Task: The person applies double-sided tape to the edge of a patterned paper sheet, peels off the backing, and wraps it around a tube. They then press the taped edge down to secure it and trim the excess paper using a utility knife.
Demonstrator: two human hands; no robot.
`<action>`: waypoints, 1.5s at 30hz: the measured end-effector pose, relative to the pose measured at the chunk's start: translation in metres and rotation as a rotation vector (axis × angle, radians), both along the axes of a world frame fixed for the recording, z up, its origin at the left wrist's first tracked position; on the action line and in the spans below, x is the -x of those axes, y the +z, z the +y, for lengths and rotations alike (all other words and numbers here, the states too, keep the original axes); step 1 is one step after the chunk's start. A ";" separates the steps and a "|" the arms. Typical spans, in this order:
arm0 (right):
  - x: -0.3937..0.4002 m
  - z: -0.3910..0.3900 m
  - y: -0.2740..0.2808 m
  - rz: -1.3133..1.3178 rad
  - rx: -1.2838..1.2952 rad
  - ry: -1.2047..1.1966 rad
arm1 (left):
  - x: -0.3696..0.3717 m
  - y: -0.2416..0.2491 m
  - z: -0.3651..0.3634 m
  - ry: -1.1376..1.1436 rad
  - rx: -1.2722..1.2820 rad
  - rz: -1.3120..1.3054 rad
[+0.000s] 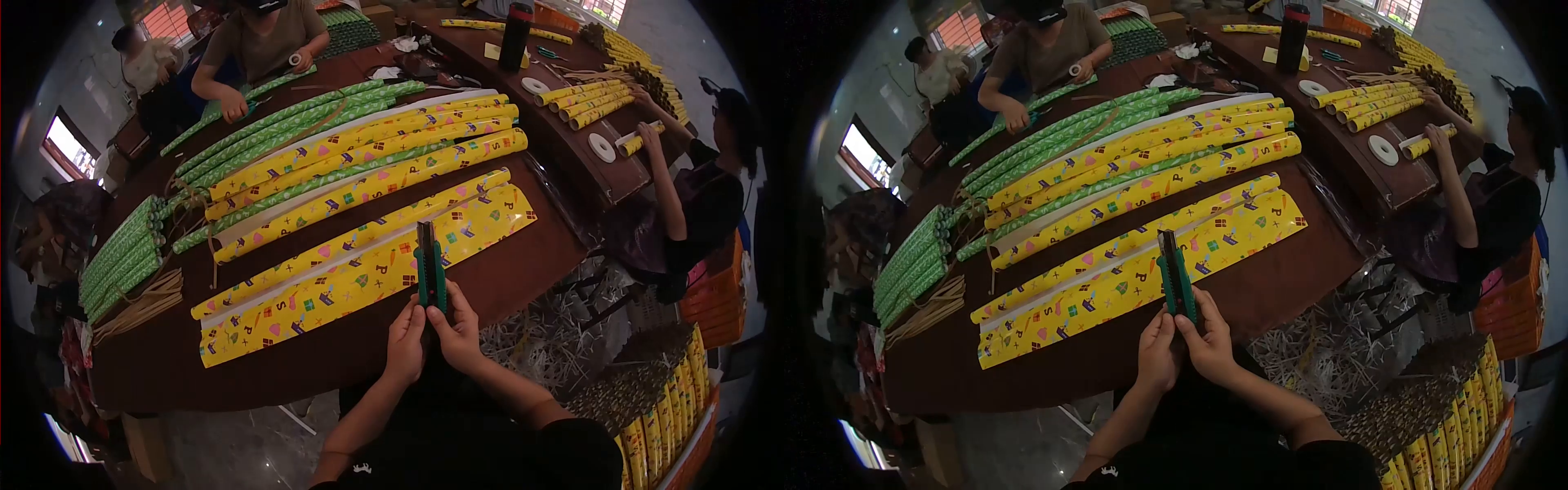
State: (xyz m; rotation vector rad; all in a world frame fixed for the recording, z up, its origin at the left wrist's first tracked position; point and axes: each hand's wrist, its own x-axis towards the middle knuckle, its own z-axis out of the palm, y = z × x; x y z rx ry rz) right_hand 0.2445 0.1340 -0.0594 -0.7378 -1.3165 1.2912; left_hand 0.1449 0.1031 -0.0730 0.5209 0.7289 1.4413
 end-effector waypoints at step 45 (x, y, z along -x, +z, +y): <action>-0.174 0.051 0.012 0.033 0.228 -0.184 | -0.013 0.045 0.038 -0.240 -0.466 1.130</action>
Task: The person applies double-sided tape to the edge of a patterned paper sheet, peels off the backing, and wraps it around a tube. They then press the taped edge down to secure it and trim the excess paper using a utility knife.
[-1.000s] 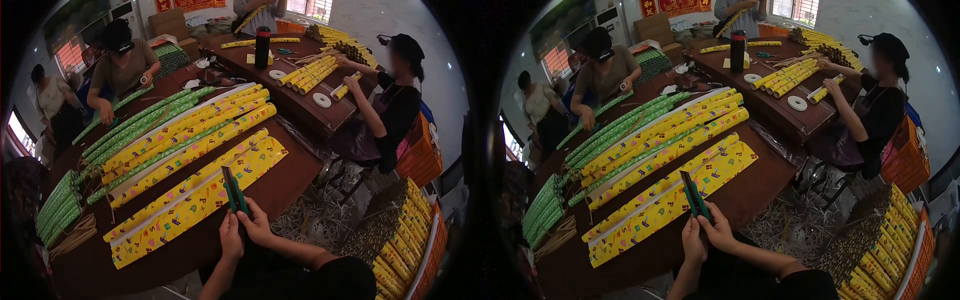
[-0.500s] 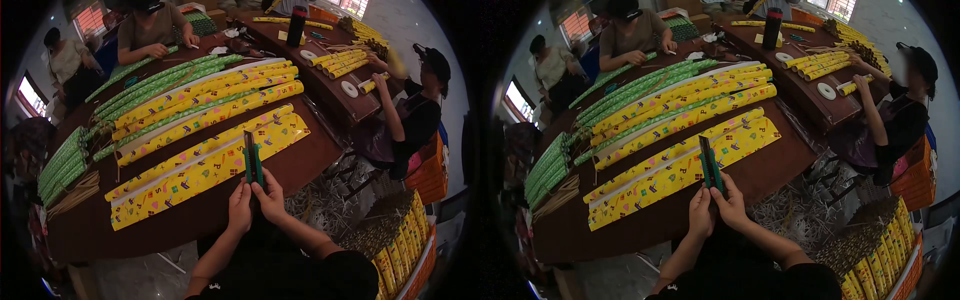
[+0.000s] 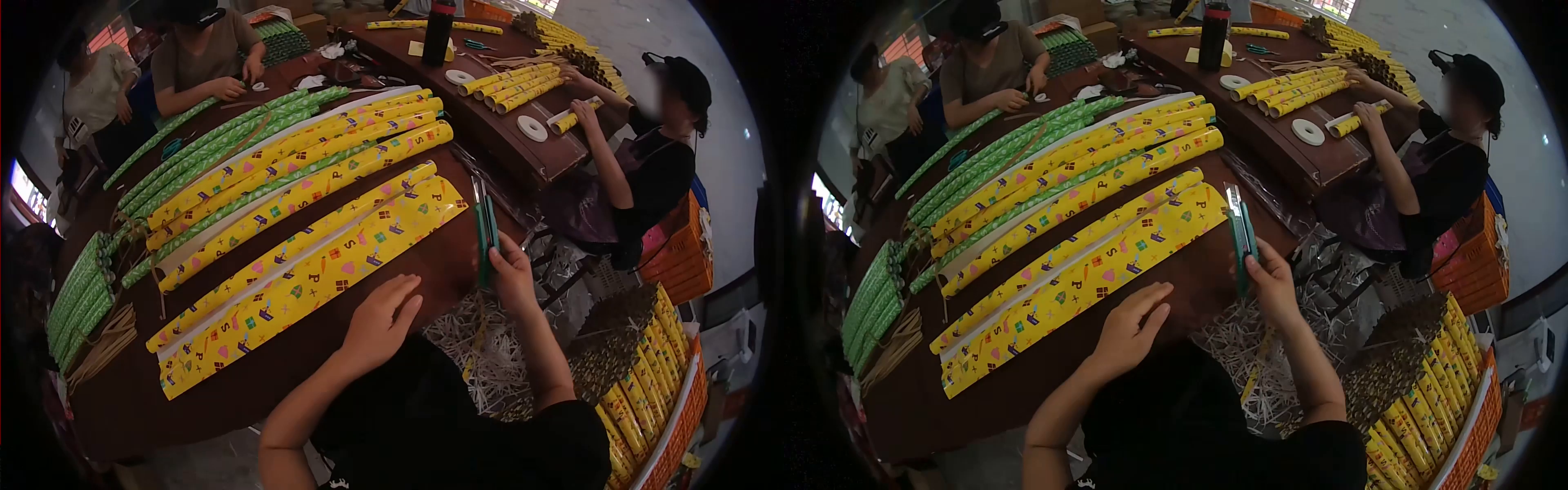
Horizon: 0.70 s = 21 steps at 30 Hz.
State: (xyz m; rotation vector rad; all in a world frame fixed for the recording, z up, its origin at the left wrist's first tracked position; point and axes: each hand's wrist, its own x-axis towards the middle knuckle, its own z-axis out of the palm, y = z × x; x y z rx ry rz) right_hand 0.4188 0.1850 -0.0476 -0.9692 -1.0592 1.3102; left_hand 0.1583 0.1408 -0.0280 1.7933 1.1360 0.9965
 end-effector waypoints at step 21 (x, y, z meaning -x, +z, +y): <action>-0.126 0.114 0.018 -0.556 0.240 0.300 | -0.085 -0.057 0.178 -0.109 -0.525 0.684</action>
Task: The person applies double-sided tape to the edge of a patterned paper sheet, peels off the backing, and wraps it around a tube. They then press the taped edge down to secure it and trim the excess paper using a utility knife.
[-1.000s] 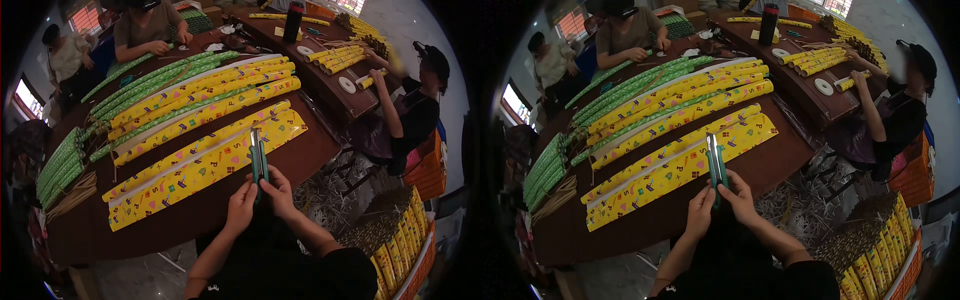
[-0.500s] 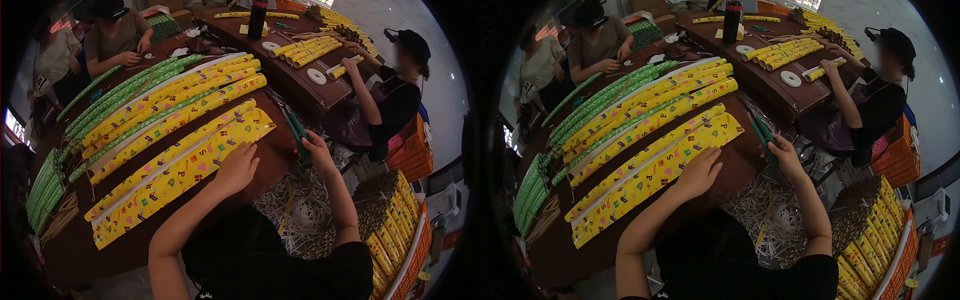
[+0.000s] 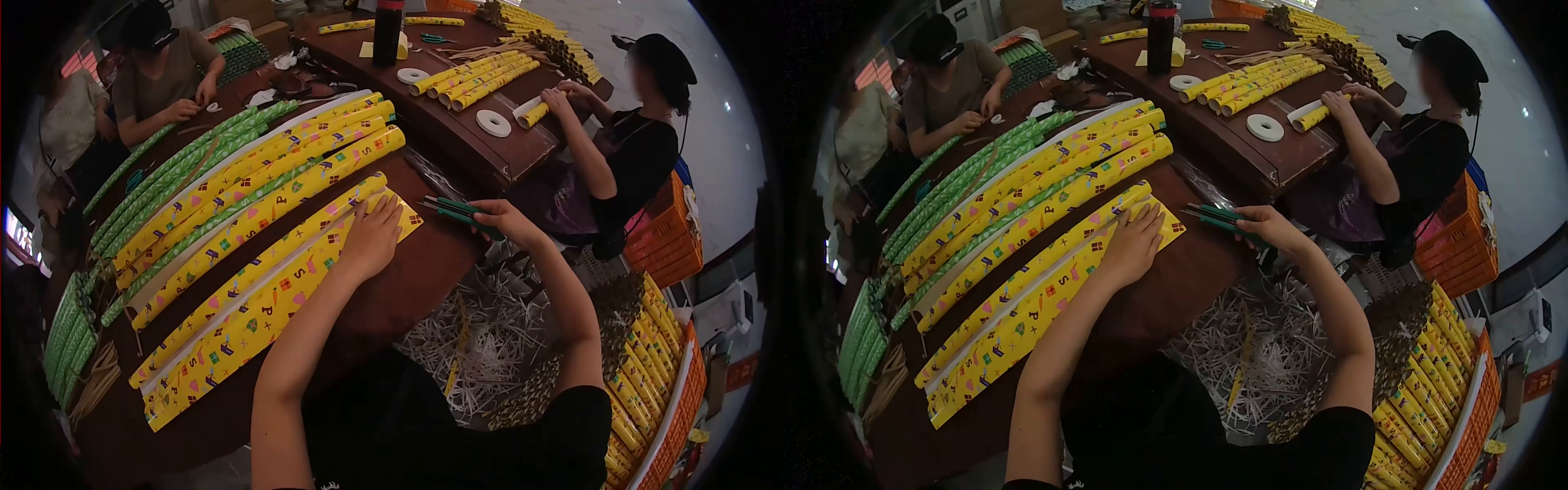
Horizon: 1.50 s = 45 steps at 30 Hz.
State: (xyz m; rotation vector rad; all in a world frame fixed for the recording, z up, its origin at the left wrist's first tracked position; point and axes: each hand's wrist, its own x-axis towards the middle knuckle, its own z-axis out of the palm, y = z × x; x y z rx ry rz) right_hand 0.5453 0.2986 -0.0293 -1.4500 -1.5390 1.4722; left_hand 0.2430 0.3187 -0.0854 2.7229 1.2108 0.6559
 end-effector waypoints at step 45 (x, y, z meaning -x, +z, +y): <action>-0.014 0.032 0.009 -0.158 -0.036 0.098 | -0.002 -0.004 -0.004 0.047 -0.010 -0.011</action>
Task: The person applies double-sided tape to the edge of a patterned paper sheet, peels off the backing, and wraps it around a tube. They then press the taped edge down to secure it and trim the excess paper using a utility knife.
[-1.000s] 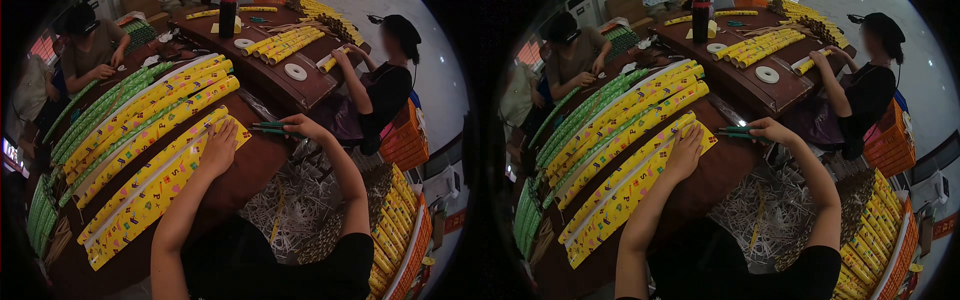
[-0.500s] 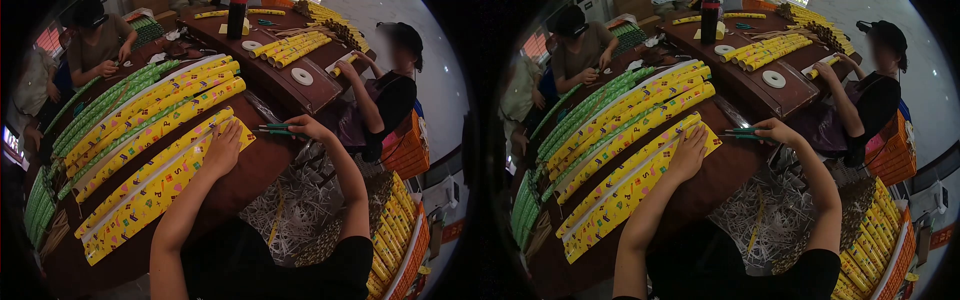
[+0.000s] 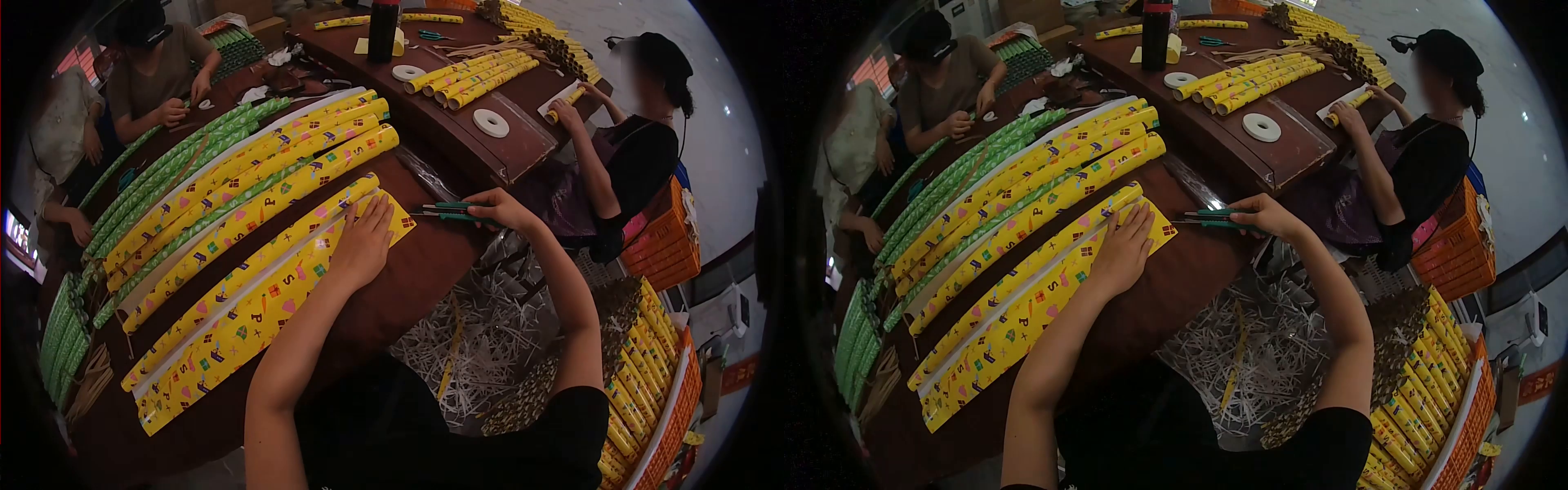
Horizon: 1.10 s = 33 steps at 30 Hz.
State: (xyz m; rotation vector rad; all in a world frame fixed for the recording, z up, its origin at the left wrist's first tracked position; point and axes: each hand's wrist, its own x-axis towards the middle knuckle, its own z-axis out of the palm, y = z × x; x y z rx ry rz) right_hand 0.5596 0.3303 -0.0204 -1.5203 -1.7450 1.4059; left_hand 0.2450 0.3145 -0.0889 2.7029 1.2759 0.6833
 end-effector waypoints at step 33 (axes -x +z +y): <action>0.036 -0.062 -0.034 0.462 -0.093 -0.131 | 0.042 0.063 0.060 0.185 0.457 -0.151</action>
